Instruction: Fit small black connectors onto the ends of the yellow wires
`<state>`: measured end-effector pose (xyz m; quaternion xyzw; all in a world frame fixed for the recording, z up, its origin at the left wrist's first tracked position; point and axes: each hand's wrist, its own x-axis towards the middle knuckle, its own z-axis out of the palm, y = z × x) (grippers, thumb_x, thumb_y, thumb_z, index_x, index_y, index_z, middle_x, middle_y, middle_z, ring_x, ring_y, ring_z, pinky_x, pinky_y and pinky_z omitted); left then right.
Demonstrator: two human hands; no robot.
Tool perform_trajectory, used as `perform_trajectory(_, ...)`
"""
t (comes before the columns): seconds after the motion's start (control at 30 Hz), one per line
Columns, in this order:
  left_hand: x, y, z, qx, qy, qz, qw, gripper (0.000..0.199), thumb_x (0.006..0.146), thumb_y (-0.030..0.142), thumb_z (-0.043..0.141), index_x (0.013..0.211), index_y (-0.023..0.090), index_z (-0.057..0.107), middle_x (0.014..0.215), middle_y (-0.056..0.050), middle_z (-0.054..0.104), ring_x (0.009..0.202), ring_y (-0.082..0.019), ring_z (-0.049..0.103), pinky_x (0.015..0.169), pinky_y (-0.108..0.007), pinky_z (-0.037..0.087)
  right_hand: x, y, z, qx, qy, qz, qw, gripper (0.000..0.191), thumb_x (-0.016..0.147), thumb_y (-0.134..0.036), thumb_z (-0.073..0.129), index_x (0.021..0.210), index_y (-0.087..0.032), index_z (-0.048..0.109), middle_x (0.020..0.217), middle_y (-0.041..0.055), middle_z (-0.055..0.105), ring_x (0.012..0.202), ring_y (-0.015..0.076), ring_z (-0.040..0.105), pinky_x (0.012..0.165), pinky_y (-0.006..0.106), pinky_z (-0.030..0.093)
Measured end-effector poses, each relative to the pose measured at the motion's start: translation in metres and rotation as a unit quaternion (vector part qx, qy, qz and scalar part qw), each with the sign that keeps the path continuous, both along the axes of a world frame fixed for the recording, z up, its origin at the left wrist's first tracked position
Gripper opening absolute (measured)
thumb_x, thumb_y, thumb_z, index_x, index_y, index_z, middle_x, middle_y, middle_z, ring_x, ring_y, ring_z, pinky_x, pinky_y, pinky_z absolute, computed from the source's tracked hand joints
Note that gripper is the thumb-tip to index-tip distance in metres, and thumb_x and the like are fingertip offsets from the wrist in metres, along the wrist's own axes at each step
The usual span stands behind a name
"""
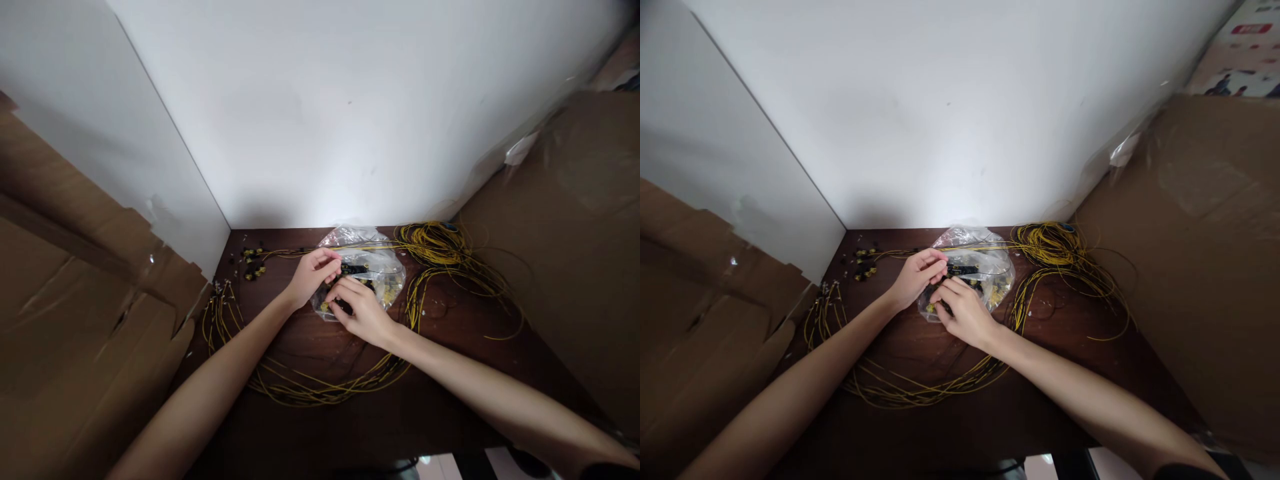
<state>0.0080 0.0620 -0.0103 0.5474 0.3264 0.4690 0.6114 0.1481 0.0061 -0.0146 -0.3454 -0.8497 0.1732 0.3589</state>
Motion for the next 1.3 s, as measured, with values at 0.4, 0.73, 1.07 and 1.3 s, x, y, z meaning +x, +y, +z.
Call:
perform_trajectory(0.4, 0.0, -0.001, -0.001, 0.051, 0.039, -0.001, 0.998, 0.018, 0.073, 0.021, 0.065, 0.088, 0.012, 0.062, 0.072, -0.001, 0.06, 0.065, -0.009, 0.055, 0.061, -0.02, 0.042, 0.004, -0.008, 0.007, -0.003, 0.221, -0.023, 0.975, 0.013, 0.083, -0.011, 0.053, 0.09, -0.021, 0.057, 0.086, 0.0047, 0.055, 0.082, 0.0166, 0.055, 0.073, 0.032, 0.047)
perform_trajectory(0.73, 0.002, 0.0, -0.005, 0.07, 0.021, -0.003, 0.997, 0.019, 0.074, 0.025, 0.065, 0.089, 0.013, 0.064, 0.079, -0.003, 0.063, 0.064, -0.01, 0.055, 0.06, -0.021, 0.043, 0.005, 0.005, 0.006, -0.015, 0.285, -0.09, 0.954, 0.012, 0.082, -0.016, 0.057, 0.088, -0.022, 0.065, 0.092, 0.0051, 0.06, 0.087, 0.0172, 0.058, 0.076, 0.033, 0.048)
perform_trajectory(1.07, 0.001, 0.003, -0.009, 0.106, 0.037, 0.006, 0.994, 0.012, 0.077, 0.02, 0.061, 0.087, 0.014, 0.06, 0.073, -0.001, 0.058, 0.059, -0.009, 0.051, 0.059, -0.021, 0.042, 0.008, 0.007, 0.007, 0.0, 0.297, -0.098, 0.95, 0.01, 0.08, -0.016, 0.059, 0.088, -0.022, 0.063, 0.09, 0.0042, 0.061, 0.084, 0.017, 0.059, 0.072, 0.032, 0.049)
perform_trajectory(1.3, 0.001, 0.001, -0.006, 0.084, 0.023, -0.009, 0.996, 0.015, 0.076, 0.021, 0.062, 0.089, 0.014, 0.061, 0.073, -0.001, 0.06, 0.063, -0.009, 0.054, 0.064, -0.023, 0.044, 0.012, 0.015, 0.004, -0.023, 0.285, -0.116, 0.951, 0.012, 0.081, -0.018, 0.059, 0.09, -0.022, 0.066, 0.092, 0.0047, 0.062, 0.088, 0.0176, 0.058, 0.075, 0.033, 0.049)
